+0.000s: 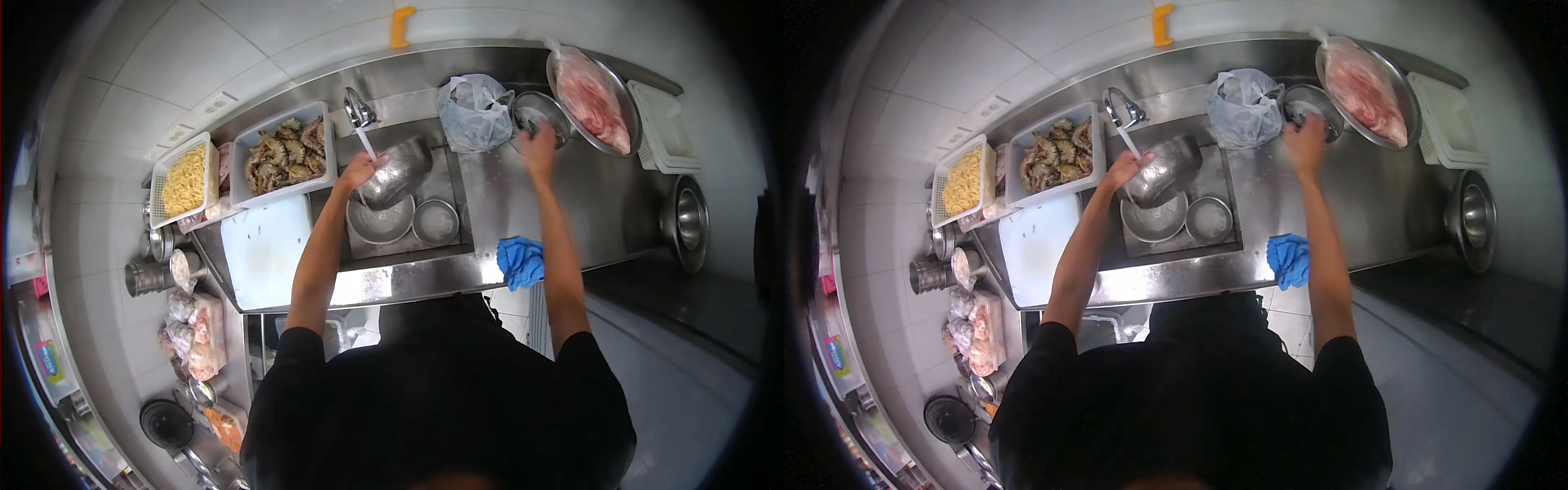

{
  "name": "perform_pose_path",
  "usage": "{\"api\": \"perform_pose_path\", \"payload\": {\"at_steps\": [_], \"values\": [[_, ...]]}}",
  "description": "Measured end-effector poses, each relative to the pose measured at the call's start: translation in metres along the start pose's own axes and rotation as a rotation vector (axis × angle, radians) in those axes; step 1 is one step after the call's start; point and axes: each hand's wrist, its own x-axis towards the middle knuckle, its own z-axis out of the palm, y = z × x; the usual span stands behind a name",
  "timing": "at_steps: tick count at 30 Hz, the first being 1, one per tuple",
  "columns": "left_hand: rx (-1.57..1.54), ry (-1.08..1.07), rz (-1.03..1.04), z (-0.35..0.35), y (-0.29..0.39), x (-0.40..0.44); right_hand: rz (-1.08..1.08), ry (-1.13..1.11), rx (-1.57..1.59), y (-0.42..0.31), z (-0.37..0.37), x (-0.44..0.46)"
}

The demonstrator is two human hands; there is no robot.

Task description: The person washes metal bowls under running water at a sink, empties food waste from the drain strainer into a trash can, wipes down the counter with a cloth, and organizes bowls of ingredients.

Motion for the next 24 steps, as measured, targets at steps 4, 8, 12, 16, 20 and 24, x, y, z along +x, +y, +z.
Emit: {"api": "perform_pose_path", "payload": {"at_steps": [4, 8, 12, 16, 20, 24], "values": [[-0.02, -0.263, 0.083, -0.007, 0.009, 0.002, -0.674, -0.335, 0.261, -0.113, 0.016, -0.075], [-0.051, -0.01, 0.028, -0.007, 0.021, -0.025, -0.521, -0.611, 0.453, -0.143, 0.081, -0.092], [0.053, 0.904, -0.084, 0.055, 0.008, -0.065, -0.431, -0.4, 0.502, -0.144, 0.095, -0.142], [-1.107, 0.255, -0.646, 0.058, 0.03, -0.104, -0.602, -0.384, 0.481, -0.138, 0.055, -0.2], [-1.04, 0.222, -0.602, 0.079, -0.085, -0.102, -0.338, -0.773, 0.797, -0.128, 0.08, -0.198], [-0.547, 0.595, -0.459, 0.097, -0.076, -0.139, 0.002, -1.092, 0.928, -0.155, 0.188, -0.145]]}}
